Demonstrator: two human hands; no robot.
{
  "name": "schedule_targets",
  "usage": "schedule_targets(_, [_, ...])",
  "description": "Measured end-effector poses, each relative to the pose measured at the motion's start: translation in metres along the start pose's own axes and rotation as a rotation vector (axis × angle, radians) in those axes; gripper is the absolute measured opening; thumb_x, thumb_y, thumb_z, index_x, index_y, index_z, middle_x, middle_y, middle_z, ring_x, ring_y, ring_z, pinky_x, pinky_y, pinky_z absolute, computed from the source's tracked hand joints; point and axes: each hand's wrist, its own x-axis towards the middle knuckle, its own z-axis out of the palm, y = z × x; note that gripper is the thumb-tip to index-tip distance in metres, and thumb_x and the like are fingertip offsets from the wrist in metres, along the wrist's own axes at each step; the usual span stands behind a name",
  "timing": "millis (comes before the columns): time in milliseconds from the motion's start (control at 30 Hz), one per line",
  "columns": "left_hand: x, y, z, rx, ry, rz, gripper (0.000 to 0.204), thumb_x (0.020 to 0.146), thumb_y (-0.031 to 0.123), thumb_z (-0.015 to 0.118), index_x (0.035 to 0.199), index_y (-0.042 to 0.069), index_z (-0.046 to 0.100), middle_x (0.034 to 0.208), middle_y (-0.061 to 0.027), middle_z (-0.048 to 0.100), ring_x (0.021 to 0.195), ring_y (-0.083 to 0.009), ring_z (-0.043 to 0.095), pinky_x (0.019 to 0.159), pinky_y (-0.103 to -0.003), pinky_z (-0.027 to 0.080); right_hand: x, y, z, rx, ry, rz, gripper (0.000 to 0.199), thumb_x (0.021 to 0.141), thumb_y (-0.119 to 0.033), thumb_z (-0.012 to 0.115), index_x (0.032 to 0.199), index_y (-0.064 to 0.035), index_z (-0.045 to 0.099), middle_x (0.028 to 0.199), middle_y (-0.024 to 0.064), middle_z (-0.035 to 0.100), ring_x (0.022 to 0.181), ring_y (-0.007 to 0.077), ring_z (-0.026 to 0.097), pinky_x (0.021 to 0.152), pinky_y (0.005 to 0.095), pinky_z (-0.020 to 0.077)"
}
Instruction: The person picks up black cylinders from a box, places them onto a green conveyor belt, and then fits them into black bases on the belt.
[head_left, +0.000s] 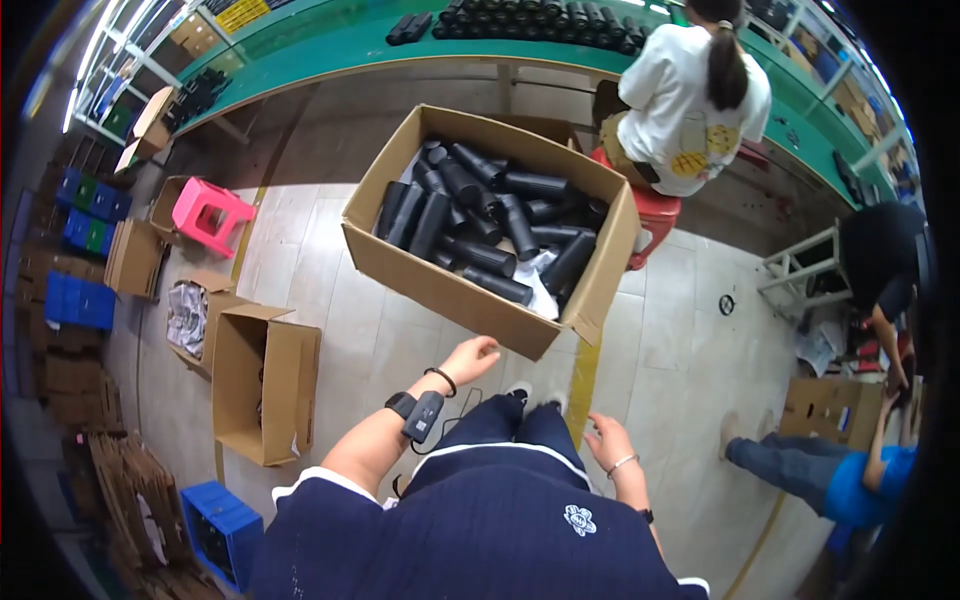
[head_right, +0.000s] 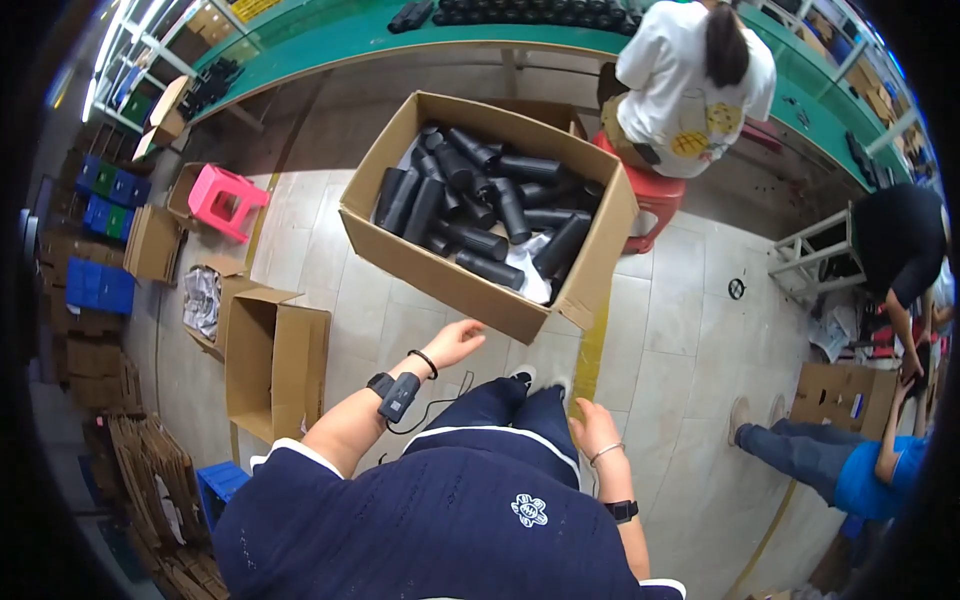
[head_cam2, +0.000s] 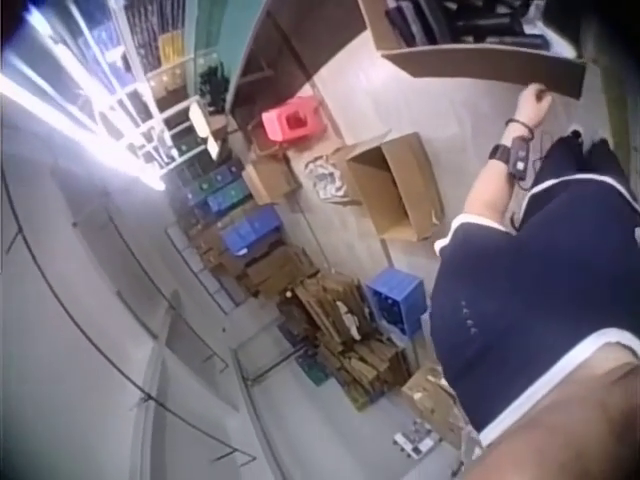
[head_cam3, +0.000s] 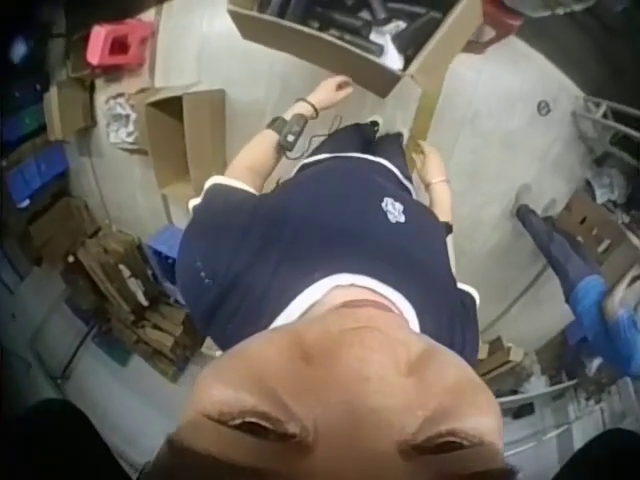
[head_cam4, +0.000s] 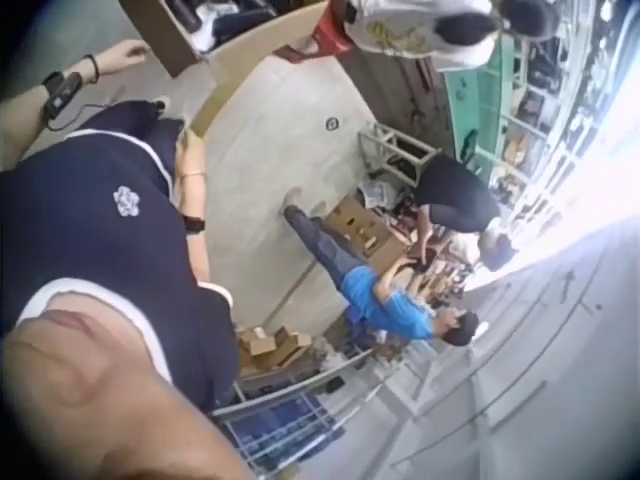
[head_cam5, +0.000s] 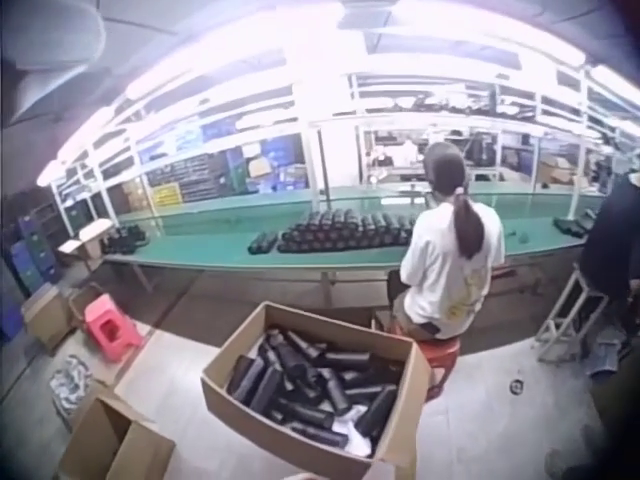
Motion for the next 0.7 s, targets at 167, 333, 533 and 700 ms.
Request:
schedule_targets(167, [0.064,0.02,-0.066,-0.16,0.321,0.1,0.026,0.083,0.018,0.064,0.102,0.0,0.062,0.089,-0.0081,0.067,0.084,-0.0148,0.062,0.076,-0.028,0.051,0.063,-0.051,-0.03,0.042,-0.377,-0.127,0.043,0.079,-0.018,0.066,0.118,-0.0045,0.056,0.108,0.0203,0.061,0.101,0.0356,0.057,0.088,0.0388,0.0462])
schedule_targets(333, [0.149,-0.006,-0.152,-0.148,0.425,-0.137,0.03,0.08,0.02,0.067,0.101,-0.001,0.063,0.091,-0.0136,0.067,0.083,-0.0206,0.064,0.076,-0.032,0.051,0.135,-0.066,-0.052,0.338,-0.352,-0.124,0.039,0.079,-0.015,0.067,0.116,-0.0044,0.058,0.088,0.0083,0.062,0.077,0.0157,0.058,0.071,0.0293,0.0494])
schedule_targets(533, [0.211,-0.031,-0.184,0.523,0.511,-0.387,0.087,0.07,0.047,0.072,0.134,0.002,0.035,0.125,-0.0233,0.048,0.116,-0.0378,0.048,0.095,-0.048,0.041,0.169,-0.126,-0.062,0.374,-0.188,-0.046,0.037,0.08,-0.011,0.066,0.115,-0.0032,0.058,0.089,0.011,0.061,0.077,0.0197,0.059,0.071,0.0312,0.0497])
schedule_targets(700, [0.236,-0.06,-0.206,0.427,0.236,-0.431,0.089,0.067,0.044,0.077,0.132,0.003,0.033,0.11,-0.0215,0.06,0.103,-0.0367,0.058,0.089,-0.045,0.046,0.196,-0.157,-0.019,0.276,-0.163,0.054,0.036,0.081,-0.01,0.065,0.115,-0.0027,0.058,0.087,0.0102,0.062,0.076,0.0184,0.06,0.071,0.0296,0.05])
